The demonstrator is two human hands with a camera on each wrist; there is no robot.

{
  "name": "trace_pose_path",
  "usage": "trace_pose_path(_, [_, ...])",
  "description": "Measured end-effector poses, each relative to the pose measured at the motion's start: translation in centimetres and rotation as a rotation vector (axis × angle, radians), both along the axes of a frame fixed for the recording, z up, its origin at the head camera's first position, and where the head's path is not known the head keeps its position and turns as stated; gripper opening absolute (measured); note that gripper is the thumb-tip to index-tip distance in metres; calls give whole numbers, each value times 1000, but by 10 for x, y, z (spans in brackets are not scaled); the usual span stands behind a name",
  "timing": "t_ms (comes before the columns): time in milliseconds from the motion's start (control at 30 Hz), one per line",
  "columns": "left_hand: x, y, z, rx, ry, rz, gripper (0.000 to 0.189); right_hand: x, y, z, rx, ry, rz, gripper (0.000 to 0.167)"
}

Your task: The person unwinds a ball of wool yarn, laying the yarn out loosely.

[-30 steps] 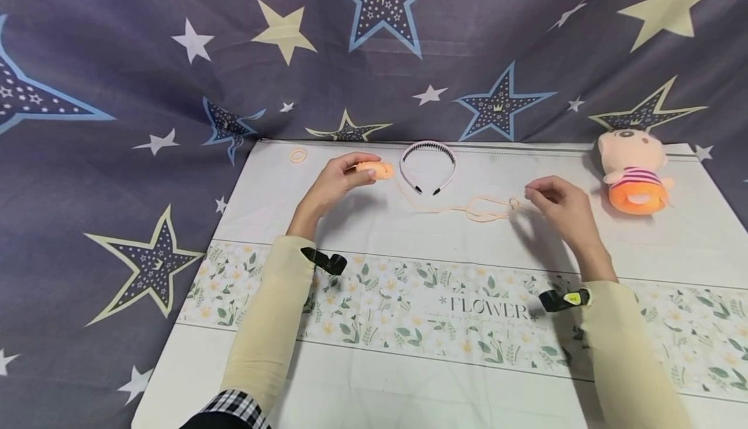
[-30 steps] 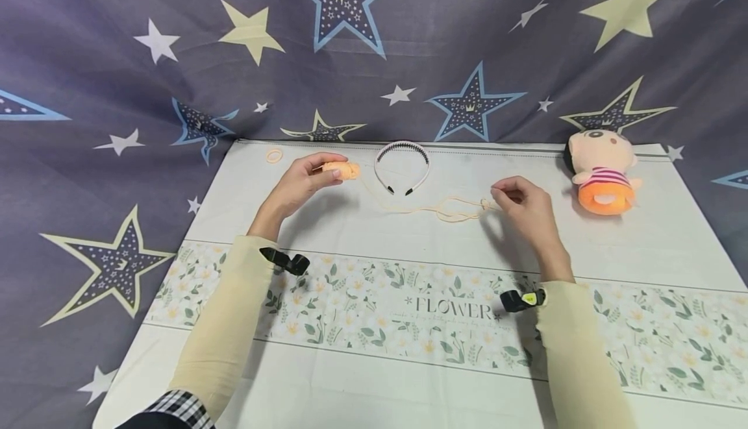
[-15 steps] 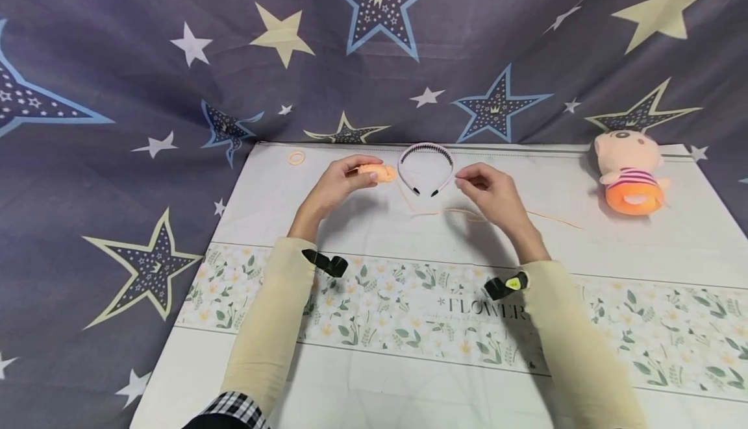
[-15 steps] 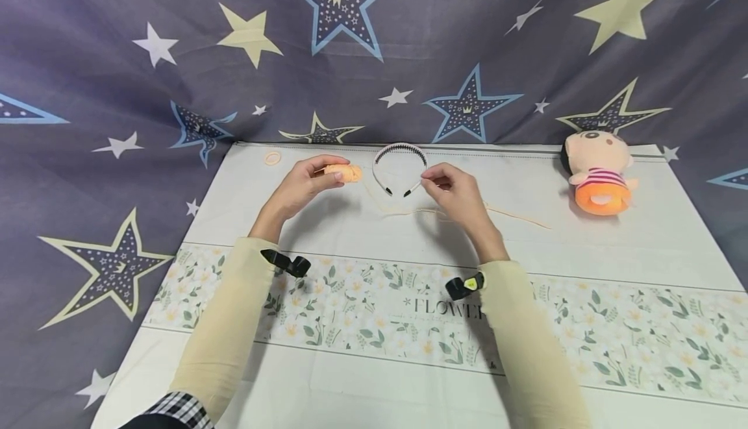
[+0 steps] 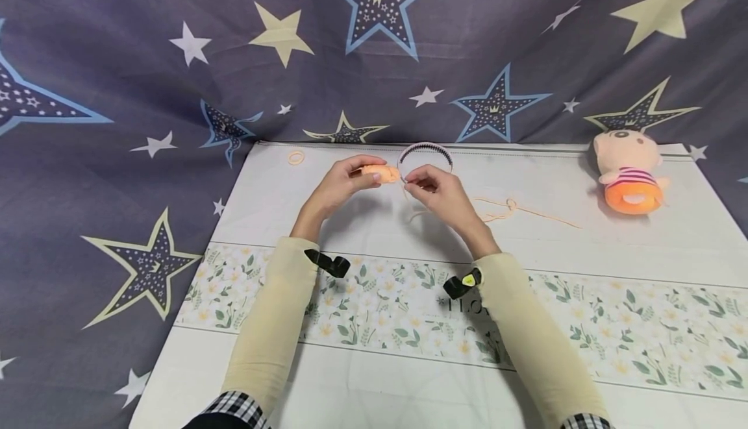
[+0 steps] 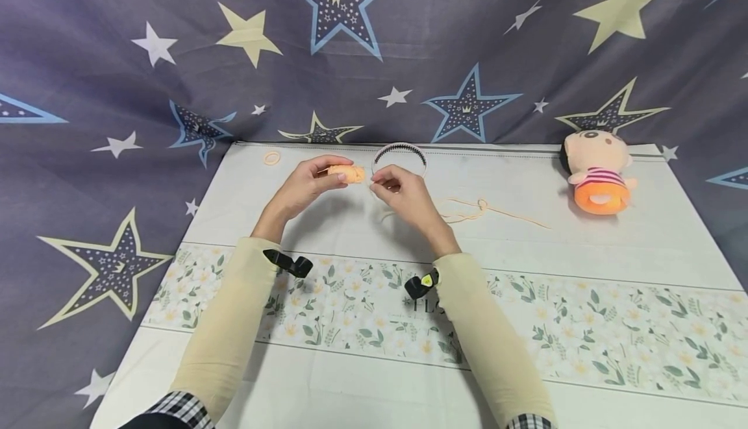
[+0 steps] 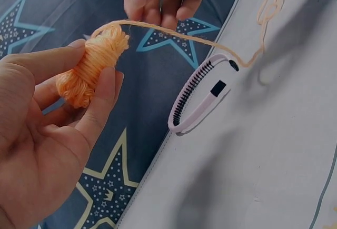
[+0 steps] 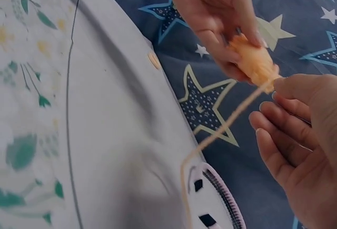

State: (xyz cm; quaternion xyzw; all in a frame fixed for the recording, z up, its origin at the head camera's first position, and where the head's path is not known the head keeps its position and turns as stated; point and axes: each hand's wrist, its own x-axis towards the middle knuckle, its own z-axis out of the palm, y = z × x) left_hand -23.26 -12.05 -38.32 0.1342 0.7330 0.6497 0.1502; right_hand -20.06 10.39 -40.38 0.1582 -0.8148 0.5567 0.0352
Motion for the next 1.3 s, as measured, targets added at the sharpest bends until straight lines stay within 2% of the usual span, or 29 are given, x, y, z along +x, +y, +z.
trace_pose_path(167, [0, 1, 1, 5, -7, -8, 35, -1, -10, -2, -33, 4, 12, 17])
trace_pose_path(267, [0, 2, 1, 14, -9, -8, 35, 1, -14, 2, -40, 9, 0, 14])
trace_pose_path(500, [0, 2, 0, 20, 6, -5, 33, 22, -16, 37, -36, 6, -31, 13])
trace_pose_path(567, [0, 2, 0, 14, 9, -2, 32, 23, -14, 39, -30, -9, -51, 13])
trace_pose_path(633, [0, 1, -1, 9, 8, 4, 31, 20, -10, 36, -28, -18, -69, 13])
trace_pose_path(833, [-1, -1, 0, 19, 8, 13, 31, 1, 6, 11, -16, 2, -117, 15])
trace_pose_path(1033, [-1, -2, 0, 26, 7, 12, 32, -1, 20, 3, -27, 38, -134, 12])
trace_pose_path(1133, [-1, -4, 0, 26, 9, 18, 32, 1, 27, 3, -37, 47, -140, 11])
trace_pose_path(1300, [-2, -5, 0, 27, 9, 22, 32, 17, 35, 20, -30, 40, -162, 12])
